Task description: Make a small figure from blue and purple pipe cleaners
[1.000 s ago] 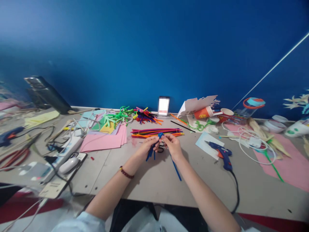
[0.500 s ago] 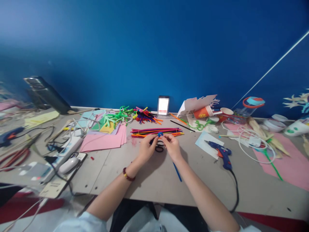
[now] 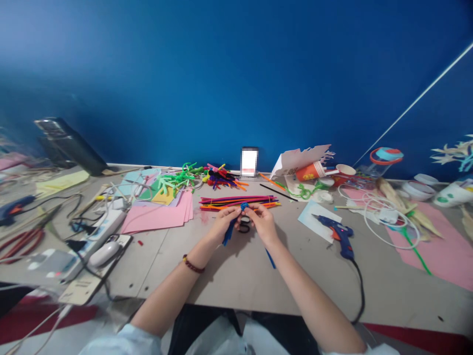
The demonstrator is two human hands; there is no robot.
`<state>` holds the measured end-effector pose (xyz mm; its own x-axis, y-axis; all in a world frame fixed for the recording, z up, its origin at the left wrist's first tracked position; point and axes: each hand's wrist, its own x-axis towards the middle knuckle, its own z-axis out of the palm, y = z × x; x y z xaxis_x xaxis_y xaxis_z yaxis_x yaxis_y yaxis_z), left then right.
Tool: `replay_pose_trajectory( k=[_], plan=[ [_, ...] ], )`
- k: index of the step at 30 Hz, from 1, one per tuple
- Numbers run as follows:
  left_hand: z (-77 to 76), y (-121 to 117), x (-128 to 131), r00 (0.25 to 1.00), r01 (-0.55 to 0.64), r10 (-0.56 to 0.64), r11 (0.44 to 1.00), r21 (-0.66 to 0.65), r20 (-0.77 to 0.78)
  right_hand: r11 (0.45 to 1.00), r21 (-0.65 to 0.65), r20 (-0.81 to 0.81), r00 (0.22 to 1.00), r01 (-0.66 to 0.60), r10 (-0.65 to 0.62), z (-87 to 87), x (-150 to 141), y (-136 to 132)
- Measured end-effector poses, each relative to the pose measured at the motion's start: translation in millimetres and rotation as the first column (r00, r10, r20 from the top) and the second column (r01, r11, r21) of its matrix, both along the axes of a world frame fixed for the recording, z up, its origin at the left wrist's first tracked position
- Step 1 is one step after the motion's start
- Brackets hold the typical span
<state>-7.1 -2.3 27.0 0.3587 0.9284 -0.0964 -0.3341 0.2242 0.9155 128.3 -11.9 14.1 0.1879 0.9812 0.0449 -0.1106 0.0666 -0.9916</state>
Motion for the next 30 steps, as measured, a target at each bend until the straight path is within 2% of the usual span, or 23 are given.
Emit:
replay_pose_trajectory(
  k=[4,7,10,13,15,18,23,25,30],
  plan=[
    [2.6,0,0,0.998,0.042,-0.039,0.996,-0.073,0.043,1.000,0.010,-0.035,0.999,-0.028,0.028,0.3,0,0],
    [0.6,0,1,0.999,0.041,-0.041,0.998,-0.045,0.009,1.000,0.010,-0.054,0.998,-0.015,0.016,4.0,-1,0],
    [-4.4,-1,2,0.981,-0.045,0.069,0.990,0.136,-0.179,1.000,-0.026,-0.085,0.996,0.014,-0.016,5.7,-1,-1],
    [-8.2,-2,4,0.894,-0.138,0.295,0.898,0.417,-0.339,0.997,-0.074,-0.135,0.991,-0.004,-0.006,4.3,-1,0],
    [-8.5,-3,4,0.840,-0.132,0.373,0.845,0.519,-0.394,0.995,-0.090,-0.152,0.988,-0.032,0.018,2.7,-1,0],
    [-5.6,-4,4,0.821,-0.111,0.371,0.849,0.516,-0.433,0.994,-0.101,-0.149,0.988,-0.049,0.033,0.7,-2,1],
    [-3.0,-4,4,0.868,-0.129,0.308,0.897,0.424,-0.389,0.993,-0.091,-0.129,0.990,-0.071,0.059,0.0,-1,1],
    [-5.5,-3,5,0.867,-0.126,0.306,0.899,0.419,-0.394,0.993,-0.095,-0.127,0.990,-0.068,0.055,0.7,-1,1],
    [-11.8,-4,3,0.807,-0.177,0.450,0.803,0.569,-0.383,0.993,-0.105,-0.118,0.992,-0.050,0.037,1.5,-1,2]
  ],
)
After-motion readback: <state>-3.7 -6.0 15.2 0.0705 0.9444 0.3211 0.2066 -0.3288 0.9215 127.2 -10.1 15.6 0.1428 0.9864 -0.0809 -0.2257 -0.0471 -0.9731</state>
